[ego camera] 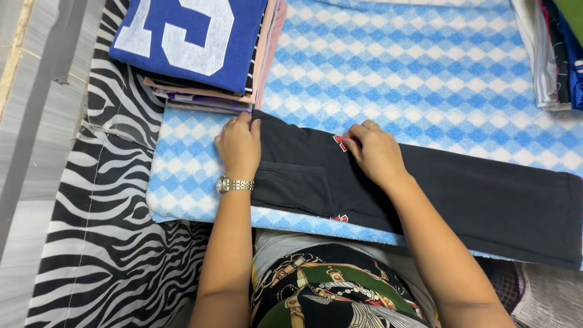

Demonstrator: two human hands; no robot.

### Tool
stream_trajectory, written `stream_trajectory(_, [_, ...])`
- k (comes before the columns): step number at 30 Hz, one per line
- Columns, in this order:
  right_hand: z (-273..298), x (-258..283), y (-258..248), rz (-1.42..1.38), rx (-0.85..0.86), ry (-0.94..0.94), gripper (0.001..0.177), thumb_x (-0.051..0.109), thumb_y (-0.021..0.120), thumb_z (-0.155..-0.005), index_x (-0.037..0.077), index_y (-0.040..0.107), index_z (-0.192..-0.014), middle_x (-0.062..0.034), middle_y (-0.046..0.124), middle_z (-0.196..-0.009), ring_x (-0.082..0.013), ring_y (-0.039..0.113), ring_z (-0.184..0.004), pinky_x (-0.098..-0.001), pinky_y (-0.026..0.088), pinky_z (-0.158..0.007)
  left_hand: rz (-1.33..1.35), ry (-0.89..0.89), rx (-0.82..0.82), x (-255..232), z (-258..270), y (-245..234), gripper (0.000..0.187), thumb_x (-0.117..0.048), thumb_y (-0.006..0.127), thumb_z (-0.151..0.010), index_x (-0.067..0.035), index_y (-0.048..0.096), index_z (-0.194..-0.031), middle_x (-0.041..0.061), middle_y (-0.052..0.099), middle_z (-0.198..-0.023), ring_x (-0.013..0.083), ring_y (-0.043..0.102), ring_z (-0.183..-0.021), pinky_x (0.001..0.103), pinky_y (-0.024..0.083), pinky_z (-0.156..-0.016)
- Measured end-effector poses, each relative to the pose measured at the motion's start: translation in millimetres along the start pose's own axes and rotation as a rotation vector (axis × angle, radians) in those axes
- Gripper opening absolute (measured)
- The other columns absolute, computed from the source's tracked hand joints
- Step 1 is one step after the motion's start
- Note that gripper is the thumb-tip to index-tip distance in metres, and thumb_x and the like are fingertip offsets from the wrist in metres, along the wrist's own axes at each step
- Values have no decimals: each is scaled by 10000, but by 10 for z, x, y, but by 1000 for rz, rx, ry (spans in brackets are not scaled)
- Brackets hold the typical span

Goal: The person folds a green t-shirt and a black t-shirt on a blue-and-white checkered cloth. They smooth each shirt, fold sleeves and sides, then fold the body into a compact rectangle and place it on a growing stack of folded clothes.

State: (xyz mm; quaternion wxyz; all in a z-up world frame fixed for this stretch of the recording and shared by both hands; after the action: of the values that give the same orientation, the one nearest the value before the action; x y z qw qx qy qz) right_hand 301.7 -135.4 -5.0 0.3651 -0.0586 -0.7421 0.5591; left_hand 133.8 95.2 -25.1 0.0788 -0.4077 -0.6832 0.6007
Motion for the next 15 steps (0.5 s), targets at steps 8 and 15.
stream_trajectory(8, [95,147,-128,-114,-173,72,245,254,723,-921,28,694,-1010,-177,643,-989,-326,661,-751,-437,527,-672,160,-24,-49,74,86,-156,280,-300,665,-969,-30,623,-1033,134,658,-942,338,640,-906,486,479,-783])
stream_trajectory(15, [308,563,192,-140,350,196,343,391,716,-902,64,613,-890,-103,667,-836,-325,684,-803,-443,531,-724,386,26,310,-149,567,-785,319,-343,705,-963,-79,613,-1117,126,668,-1065,283,645,-1012,423,520,-900])
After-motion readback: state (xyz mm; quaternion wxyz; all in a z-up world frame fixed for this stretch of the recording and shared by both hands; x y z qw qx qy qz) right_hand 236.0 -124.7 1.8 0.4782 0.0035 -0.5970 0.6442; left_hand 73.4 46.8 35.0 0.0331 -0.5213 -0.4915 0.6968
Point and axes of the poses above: each hand's wrist, its own z-axis away from the middle knuckle, its own y-axis out of the palm, x = y × z, the point moved 5 cm from there along -z, towards the middle knuckle
